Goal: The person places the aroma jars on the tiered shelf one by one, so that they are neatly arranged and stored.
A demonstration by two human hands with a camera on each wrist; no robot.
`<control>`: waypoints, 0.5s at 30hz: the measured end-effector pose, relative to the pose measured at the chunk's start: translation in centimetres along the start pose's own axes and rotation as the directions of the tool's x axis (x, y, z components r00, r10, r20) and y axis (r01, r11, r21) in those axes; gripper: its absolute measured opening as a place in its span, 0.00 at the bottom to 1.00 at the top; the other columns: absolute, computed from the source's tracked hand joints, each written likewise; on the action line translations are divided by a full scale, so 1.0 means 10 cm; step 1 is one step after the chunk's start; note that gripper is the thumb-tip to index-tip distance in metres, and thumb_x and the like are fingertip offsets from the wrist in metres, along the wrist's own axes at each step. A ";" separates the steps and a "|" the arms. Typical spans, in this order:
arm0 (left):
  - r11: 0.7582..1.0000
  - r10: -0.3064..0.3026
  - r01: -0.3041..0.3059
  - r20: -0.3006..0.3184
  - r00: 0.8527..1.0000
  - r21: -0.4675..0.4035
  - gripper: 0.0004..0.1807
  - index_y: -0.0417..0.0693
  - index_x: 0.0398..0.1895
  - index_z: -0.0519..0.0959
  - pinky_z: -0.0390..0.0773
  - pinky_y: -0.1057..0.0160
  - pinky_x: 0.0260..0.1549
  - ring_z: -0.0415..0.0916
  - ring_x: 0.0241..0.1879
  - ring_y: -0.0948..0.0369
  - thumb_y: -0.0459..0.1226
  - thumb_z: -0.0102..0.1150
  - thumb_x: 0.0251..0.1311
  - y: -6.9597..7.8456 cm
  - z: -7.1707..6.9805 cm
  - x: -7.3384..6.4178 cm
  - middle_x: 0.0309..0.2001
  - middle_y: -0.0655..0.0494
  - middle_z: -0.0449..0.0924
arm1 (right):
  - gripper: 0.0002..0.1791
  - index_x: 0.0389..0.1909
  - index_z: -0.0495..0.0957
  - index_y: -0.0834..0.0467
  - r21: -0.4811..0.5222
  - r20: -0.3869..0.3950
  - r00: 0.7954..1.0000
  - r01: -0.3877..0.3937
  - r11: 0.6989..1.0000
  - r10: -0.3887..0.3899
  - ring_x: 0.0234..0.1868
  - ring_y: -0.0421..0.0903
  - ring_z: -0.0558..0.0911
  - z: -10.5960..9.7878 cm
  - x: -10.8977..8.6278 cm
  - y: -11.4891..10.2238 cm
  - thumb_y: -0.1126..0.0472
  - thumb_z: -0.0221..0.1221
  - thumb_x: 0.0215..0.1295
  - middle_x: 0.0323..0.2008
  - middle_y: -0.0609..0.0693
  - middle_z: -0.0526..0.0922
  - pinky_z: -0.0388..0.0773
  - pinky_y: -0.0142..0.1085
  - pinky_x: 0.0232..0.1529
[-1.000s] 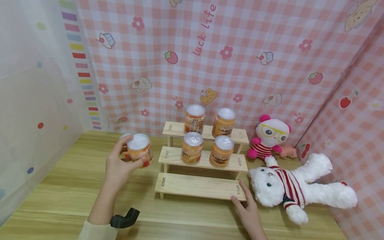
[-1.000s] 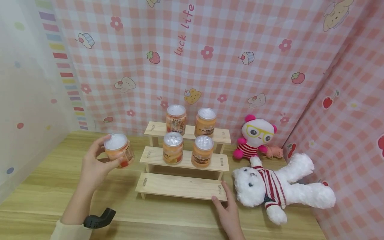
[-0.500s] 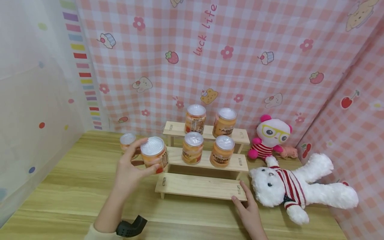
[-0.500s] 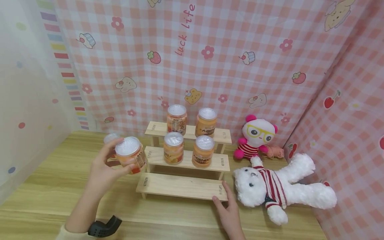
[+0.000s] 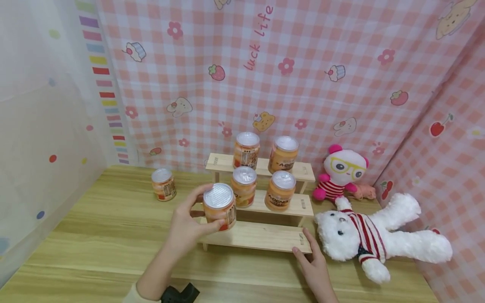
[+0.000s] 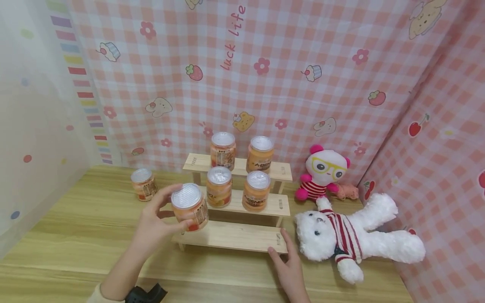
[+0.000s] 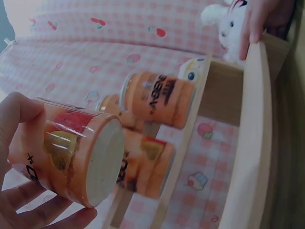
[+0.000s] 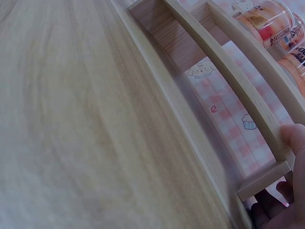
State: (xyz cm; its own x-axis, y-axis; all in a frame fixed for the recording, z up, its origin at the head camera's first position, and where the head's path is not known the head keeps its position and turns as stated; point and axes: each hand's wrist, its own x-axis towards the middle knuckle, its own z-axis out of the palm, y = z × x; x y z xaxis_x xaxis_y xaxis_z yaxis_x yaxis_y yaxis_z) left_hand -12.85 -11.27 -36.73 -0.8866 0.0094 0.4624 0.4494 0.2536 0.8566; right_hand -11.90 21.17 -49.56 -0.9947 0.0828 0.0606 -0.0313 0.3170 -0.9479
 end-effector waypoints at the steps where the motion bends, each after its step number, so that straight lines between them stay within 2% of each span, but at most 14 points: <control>1: 1.000 0.003 -0.003 0.010 1.000 -0.006 0.41 0.53 0.59 0.73 0.80 0.57 0.36 0.73 0.48 0.54 0.30 0.80 0.35 0.00 0.03 -0.01 0.52 0.53 0.77 | 0.38 0.73 0.55 0.56 -0.001 0.002 1.000 -0.001 1.000 0.001 0.69 0.52 0.54 0.00 0.00 0.00 0.53 0.60 0.67 0.73 0.56 0.53 0.66 0.20 0.47; 8: 0.996 0.040 -0.032 0.089 0.995 -0.086 0.41 0.55 0.58 0.74 0.81 0.55 0.36 0.74 0.47 0.54 0.29 0.79 0.35 -0.03 0.29 -0.04 0.52 0.55 0.77 | 0.38 0.74 0.52 0.57 0.005 0.019 1.000 -0.006 1.000 0.006 0.69 0.53 0.53 0.00 0.02 0.01 0.56 0.59 0.68 0.73 0.58 0.50 0.69 0.24 0.46; 11: 0.995 0.022 -0.010 0.120 0.993 -0.102 0.41 0.57 0.59 0.74 0.81 0.55 0.36 0.75 0.46 0.53 0.30 0.79 0.36 -0.05 0.39 -0.05 0.50 0.54 0.77 | 0.38 0.74 0.53 0.57 0.015 0.019 1.000 -0.001 1.000 0.000 0.69 0.52 0.53 0.00 0.01 0.01 0.56 0.59 0.68 0.73 0.58 0.51 0.68 0.23 0.45; 15: 0.993 -0.039 0.056 0.149 0.988 -0.106 0.40 0.61 0.59 0.74 0.80 0.57 0.38 0.75 0.46 0.54 0.34 0.80 0.37 -0.08 0.51 -0.06 0.48 0.55 0.77 | 0.37 0.74 0.54 0.57 0.030 0.007 1.000 0.026 0.999 -0.027 0.69 0.51 0.54 0.00 0.00 0.01 0.57 0.59 0.67 0.73 0.57 0.52 0.67 0.20 0.46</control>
State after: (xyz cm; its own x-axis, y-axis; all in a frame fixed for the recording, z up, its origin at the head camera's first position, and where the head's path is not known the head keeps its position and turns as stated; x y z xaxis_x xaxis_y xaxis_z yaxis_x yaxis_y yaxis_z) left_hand -13.19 -6.55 -38.83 -0.9099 0.1439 0.3890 0.4086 0.1495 0.9004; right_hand -11.93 21.15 -49.62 -0.9942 0.0676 0.0834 -0.0604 0.2903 -0.9550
